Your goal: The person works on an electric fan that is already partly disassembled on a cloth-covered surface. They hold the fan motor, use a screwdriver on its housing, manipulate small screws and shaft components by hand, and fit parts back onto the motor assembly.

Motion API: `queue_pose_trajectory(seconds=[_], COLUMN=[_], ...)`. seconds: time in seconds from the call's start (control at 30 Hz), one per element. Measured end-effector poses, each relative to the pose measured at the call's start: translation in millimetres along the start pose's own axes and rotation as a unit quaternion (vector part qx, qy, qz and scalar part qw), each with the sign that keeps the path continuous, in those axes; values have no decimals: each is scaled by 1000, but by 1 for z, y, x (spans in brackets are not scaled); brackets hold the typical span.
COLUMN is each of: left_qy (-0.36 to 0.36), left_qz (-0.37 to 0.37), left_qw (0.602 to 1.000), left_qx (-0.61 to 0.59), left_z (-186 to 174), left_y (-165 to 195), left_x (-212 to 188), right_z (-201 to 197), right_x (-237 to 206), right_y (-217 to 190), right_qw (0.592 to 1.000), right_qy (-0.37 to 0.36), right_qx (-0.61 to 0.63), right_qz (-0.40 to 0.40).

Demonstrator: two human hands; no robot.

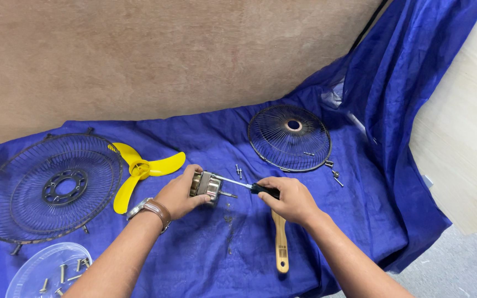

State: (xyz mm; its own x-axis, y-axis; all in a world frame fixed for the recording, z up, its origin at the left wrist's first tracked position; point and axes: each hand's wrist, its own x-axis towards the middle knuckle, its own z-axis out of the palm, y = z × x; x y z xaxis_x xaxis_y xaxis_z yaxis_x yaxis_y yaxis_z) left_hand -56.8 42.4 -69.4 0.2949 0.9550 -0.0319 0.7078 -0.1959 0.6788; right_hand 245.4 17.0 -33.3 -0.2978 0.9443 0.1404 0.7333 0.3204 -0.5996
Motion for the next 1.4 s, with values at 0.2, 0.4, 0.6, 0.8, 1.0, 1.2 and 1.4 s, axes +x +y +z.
queue_pose_trajectory(seconds=[0.2, 0.4, 0.6, 0.8, 1.0, 1.2, 1.4], left_qy=[0, -8, 4, -8, -6, 5, 39], left_qz=[-4, -20, -5, -29, -26, -24, -10], left_qw=[1000, 1000, 1000, 1000, 1000, 999, 999], left_qx=[6, -21, 5, 9, 9, 29, 17], left_z=[-3, -5, -4, -5, -3, 0, 6], left_y=[4, 5, 6, 6, 4, 2, 1], left_x=[-2, -5, -4, -3, 0, 1, -4], right_z=[-1, -8, -8, -6, -8, -19, 16], right_x=[0, 1, -1, -3, -3, 7, 16], right_y=[-5, -14, -18, -18, -14, 3, 3], right_qw=[998, 994, 994, 995, 993, 998, 996], right_qy=[38, 56, 54, 50, 50, 55, -48], right_qx=[-46, -68, -54, -65, -67, -29, -30], right_qz=[-33, -69, -74, -63, -85, -18, 68])
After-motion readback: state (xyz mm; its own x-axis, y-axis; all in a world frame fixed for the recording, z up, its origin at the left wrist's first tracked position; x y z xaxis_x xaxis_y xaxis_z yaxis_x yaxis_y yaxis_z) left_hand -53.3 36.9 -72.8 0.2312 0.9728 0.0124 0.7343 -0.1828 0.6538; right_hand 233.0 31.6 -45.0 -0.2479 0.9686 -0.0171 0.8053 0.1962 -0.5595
